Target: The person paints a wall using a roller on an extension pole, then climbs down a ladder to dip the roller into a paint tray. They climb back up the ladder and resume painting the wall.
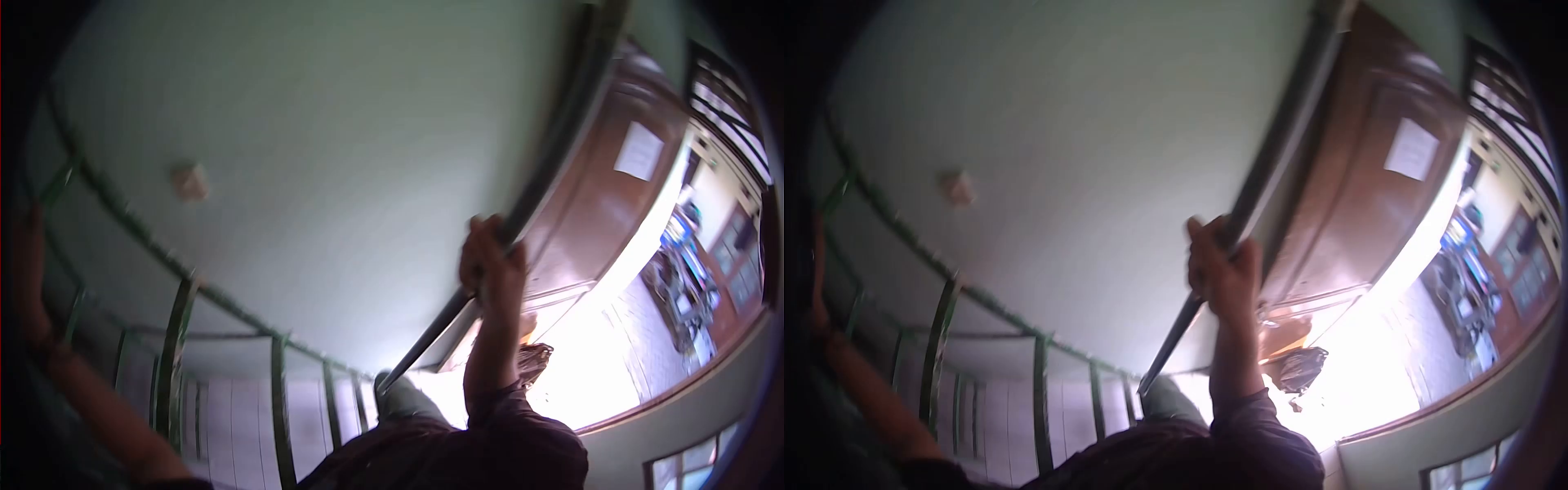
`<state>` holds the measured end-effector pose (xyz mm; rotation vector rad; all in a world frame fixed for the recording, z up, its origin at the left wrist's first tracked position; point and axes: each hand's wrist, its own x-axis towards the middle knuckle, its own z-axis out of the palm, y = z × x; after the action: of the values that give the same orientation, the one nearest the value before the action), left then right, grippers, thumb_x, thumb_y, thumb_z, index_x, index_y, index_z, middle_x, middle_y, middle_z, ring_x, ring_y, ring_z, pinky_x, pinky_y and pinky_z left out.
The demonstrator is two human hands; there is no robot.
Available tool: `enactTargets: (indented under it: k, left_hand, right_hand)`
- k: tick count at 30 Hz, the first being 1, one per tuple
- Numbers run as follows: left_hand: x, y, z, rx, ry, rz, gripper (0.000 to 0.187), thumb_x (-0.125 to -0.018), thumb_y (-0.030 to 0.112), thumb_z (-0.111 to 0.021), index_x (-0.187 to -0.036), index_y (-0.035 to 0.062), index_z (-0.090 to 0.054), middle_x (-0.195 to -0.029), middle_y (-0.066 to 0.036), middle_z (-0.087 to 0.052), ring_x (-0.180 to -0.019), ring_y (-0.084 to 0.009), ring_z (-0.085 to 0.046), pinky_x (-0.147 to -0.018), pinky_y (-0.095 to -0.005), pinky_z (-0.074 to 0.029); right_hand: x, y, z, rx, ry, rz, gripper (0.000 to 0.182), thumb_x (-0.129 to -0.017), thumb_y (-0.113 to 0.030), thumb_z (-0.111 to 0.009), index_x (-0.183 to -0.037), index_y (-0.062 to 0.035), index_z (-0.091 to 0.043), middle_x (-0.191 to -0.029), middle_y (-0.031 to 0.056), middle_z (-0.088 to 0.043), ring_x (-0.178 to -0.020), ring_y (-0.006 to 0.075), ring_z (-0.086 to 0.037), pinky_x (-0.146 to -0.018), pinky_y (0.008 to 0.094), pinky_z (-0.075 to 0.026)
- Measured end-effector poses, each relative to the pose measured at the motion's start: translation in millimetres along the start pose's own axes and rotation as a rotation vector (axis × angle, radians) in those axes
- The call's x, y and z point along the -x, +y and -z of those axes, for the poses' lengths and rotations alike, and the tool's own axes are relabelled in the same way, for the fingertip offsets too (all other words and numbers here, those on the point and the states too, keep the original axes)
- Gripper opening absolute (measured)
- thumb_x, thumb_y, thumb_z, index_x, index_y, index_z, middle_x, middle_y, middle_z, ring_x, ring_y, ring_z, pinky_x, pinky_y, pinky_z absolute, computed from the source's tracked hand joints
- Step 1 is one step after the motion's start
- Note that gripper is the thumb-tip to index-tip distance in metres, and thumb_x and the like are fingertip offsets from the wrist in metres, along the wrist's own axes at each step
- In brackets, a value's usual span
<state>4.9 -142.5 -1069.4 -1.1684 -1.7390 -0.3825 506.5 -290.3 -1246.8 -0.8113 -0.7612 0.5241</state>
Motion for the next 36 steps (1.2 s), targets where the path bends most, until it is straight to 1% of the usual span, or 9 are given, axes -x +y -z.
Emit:
enactTargets:
  k: [5, 9, 16, 19, 21, 25, 28, 33, 36]
  left_hand:
    - [35, 36, 67, -0.051, -0.038, 0.04, 0.043, -0.089, 0.039, -0.046, -0.088, 0.0003, -0.065, -0.086, -0.016, -0.065, -0.073, -0.0311, -0.061, -0.069, -0.0434, -0.047]
    - [41, 48, 85, -0.11, -0.071, 0.04, 0.044, -0.09, 0.038, -0.046, -0.089, -0.0006, -0.066, -0.087, -0.015, -0.065, -0.077, -0.0299, -0.061, -0.073, -0.0424, -0.048]
    - [38, 43, 62, -0.089, 0.11, -0.018, 0.043, -0.089, 0.039, -0.049, -0.088, -0.0007, -0.066, -0.085, -0.016, -0.065, -0.076, -0.0304, -0.062, -0.072, -0.0436, -0.049]
    - [36, 53, 75, -0.166, -0.147, 0.139, 0.044, -0.09, 0.039, -0.048, -0.088, -0.001, -0.066, -0.083, -0.016, -0.065, -0.073, -0.0308, -0.062, -0.069, -0.0441, -0.049]
    - [37, 46, 63, -0.162, 0.058, 0.041, 0.045, -0.09, 0.039, -0.048, -0.085, -0.0014, -0.066, -0.08, -0.017, -0.065, -0.07, -0.0309, -0.062, -0.065, -0.0444, -0.049]
    - [35, 43, 56, -0.146, -0.034, 0.072, 0.046, -0.09, 0.039, -0.048, -0.08, -0.0021, -0.066, -0.077, -0.016, -0.065, -0.07, -0.0309, -0.062, -0.062, -0.0444, -0.049]
    - [38, 33, 40, -0.03, 0.135, -0.008, 0.046, -0.088, 0.04, -0.048, -0.078, -0.0019, -0.066, -0.075, -0.017, -0.065, -0.07, -0.0312, -0.063, -0.062, -0.0438, -0.05]
    - [37, 40, 35, -0.131, 0.034, 0.065, 0.044, -0.084, 0.04, -0.052, -0.083, -0.0005, -0.068, -0.078, -0.016, -0.067, -0.07, -0.03, -0.063, -0.07, -0.0418, -0.05]
    - [33, 35, -25, 0.323, 0.297, 0.149, 0.035, -0.087, 0.027, -0.054, -0.096, -0.0062, -0.057, -0.099, -0.021, -0.058, -0.098, -0.0379, -0.051, -0.089, -0.0422, -0.039]
  right_hand:
    - [-20, 7, 38, 0.124, -0.112, -0.017, 0.028, -0.089, -0.009, -0.056, -0.066, -0.0104, -0.041, -0.045, -0.0029, -0.036, -0.031, 0.0055, -0.032, -0.029, 0.0218, -0.023]
    - [-47, 6, 46, 0.176, -0.158, -0.022, 0.033, -0.088, -0.019, -0.062, -0.064, -0.0098, -0.042, -0.045, -0.0037, -0.04, -0.035, 0.0033, -0.037, -0.032, 0.0213, -0.027]
    - [-88, 32, 20, 0.25, -0.277, -0.101, 0.036, -0.087, -0.024, -0.063, -0.062, -0.0101, -0.041, -0.047, -0.0039, -0.041, -0.038, 0.0032, -0.037, -0.034, 0.022, -0.028]
    - [-97, 45, 12, 0.26, -0.296, -0.088, 0.026, -0.089, -0.014, -0.058, -0.068, -0.0073, -0.044, -0.046, -0.0025, -0.041, -0.034, 0.0052, -0.038, -0.031, 0.0222, -0.028]
    - [-97, 51, 14, 0.259, -0.308, -0.093, 0.027, -0.089, -0.014, -0.059, -0.068, -0.0074, -0.044, -0.046, -0.0023, -0.041, -0.035, 0.0052, -0.038, -0.031, 0.0226, -0.029]
    - [-75, 47, 24, 0.266, -0.256, -0.074, 0.026, -0.089, -0.012, -0.058, -0.068, -0.0074, -0.044, -0.047, -0.0022, -0.041, -0.035, 0.0049, -0.037, -0.032, 0.0228, -0.027]
    - [-51, 42, 31, 0.282, -0.205, -0.083, 0.025, -0.089, -0.012, -0.058, -0.069, -0.0074, -0.044, -0.047, -0.0025, -0.04, -0.035, 0.0045, -0.035, -0.032, 0.0227, -0.026]
    - [-20, 37, 29, 0.25, -0.244, -0.141, 0.024, -0.089, -0.011, -0.057, -0.07, -0.0081, -0.043, -0.047, -0.0021, -0.039, -0.035, 0.0053, -0.034, -0.032, 0.0227, -0.024]
    - [-5, 35, 18, 0.212, -0.206, -0.183, 0.028, -0.088, -0.012, -0.06, -0.065, -0.0088, -0.043, -0.047, -0.0026, -0.041, -0.036, 0.0042, -0.035, -0.032, 0.0222, -0.024]
